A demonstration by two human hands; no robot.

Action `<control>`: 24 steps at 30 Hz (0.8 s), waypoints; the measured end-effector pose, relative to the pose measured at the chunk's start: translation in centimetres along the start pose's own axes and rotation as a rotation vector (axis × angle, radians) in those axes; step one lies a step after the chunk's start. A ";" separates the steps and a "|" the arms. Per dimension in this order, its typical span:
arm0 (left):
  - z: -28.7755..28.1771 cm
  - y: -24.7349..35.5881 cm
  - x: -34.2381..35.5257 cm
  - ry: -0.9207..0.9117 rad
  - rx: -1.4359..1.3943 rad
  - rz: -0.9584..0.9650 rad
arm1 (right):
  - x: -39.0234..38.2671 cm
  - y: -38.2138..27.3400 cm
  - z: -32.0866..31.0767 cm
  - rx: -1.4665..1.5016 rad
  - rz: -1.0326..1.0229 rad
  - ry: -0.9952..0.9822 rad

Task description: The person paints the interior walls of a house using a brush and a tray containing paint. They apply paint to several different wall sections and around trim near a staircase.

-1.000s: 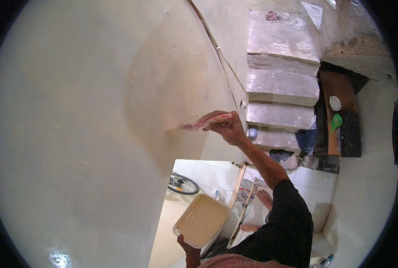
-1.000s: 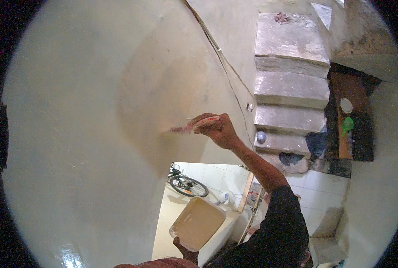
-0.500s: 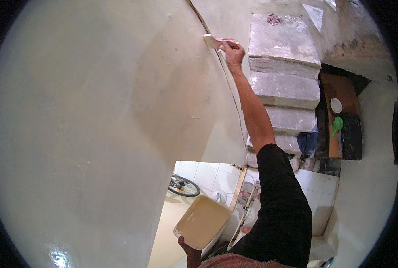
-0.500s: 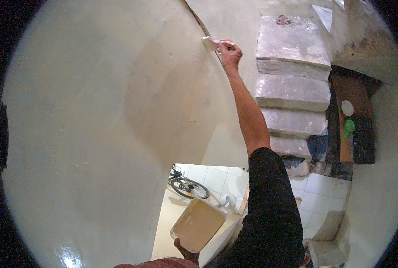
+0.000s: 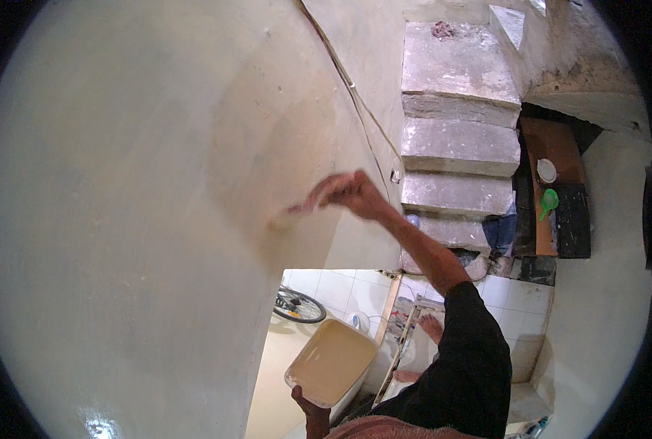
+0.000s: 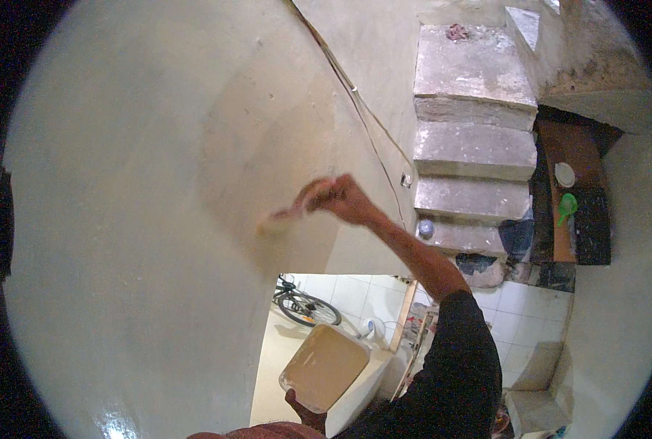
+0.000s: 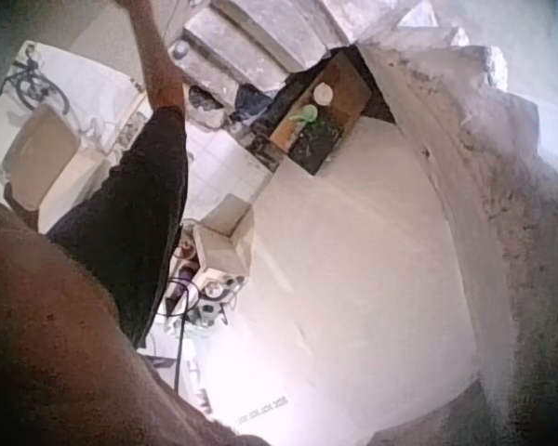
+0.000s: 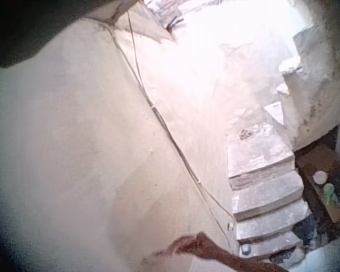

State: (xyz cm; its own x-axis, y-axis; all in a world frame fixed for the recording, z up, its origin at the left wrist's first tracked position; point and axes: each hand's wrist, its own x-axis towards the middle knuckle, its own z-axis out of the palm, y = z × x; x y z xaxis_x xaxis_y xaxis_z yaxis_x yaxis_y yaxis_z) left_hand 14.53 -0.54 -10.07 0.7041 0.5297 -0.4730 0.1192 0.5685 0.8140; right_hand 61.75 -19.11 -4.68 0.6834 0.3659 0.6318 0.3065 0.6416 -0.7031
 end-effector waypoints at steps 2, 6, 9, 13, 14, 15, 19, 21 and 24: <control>0.2 0.0 -0.1 -0.012 -0.003 0.003 | 3.0 1.3 -4.4 0.111 -0.091 0.063; 1.2 0.5 -0.5 0.042 0.042 0.000 | 7.4 2.8 -13.5 -0.080 -0.121 0.546; 2.2 0.7 -0.5 0.042 0.029 -0.002 | 9.9 3.9 -16.6 -0.149 -0.203 0.882; 2.1 0.6 0.0 0.023 0.015 -0.013 | 8.4 6.9 -15.8 -0.360 -0.176 0.933; 1.8 0.5 -0.1 0.045 0.003 -0.022 | 7.0 6.9 -12.7 -0.295 -0.091 0.921; 1.4 0.1 -0.9 0.074 -0.019 -0.014 | 5.7 6.4 -8.3 -0.218 -0.067 0.864; 1.1 0.1 -0.9 -0.011 -0.058 0.023 | -1.8 1.4 0.6 -0.240 0.029 0.416; 1.0 0.6 -0.6 0.015 -0.005 -0.002 | -2.7 -1.9 1.3 -0.322 0.005 0.204; 1.9 1.0 -0.5 -0.008 0.055 0.017 | -1.1 -3.0 0.6 -0.081 0.125 0.099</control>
State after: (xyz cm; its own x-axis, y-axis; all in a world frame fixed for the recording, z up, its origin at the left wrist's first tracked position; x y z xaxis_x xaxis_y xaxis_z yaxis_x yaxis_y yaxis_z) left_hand 15.65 -1.42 -8.37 0.7119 0.5340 -0.4562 0.1453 0.5235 0.8395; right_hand 59.63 -21.03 -3.04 0.7802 0.3686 0.5053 0.2650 0.5370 -0.8009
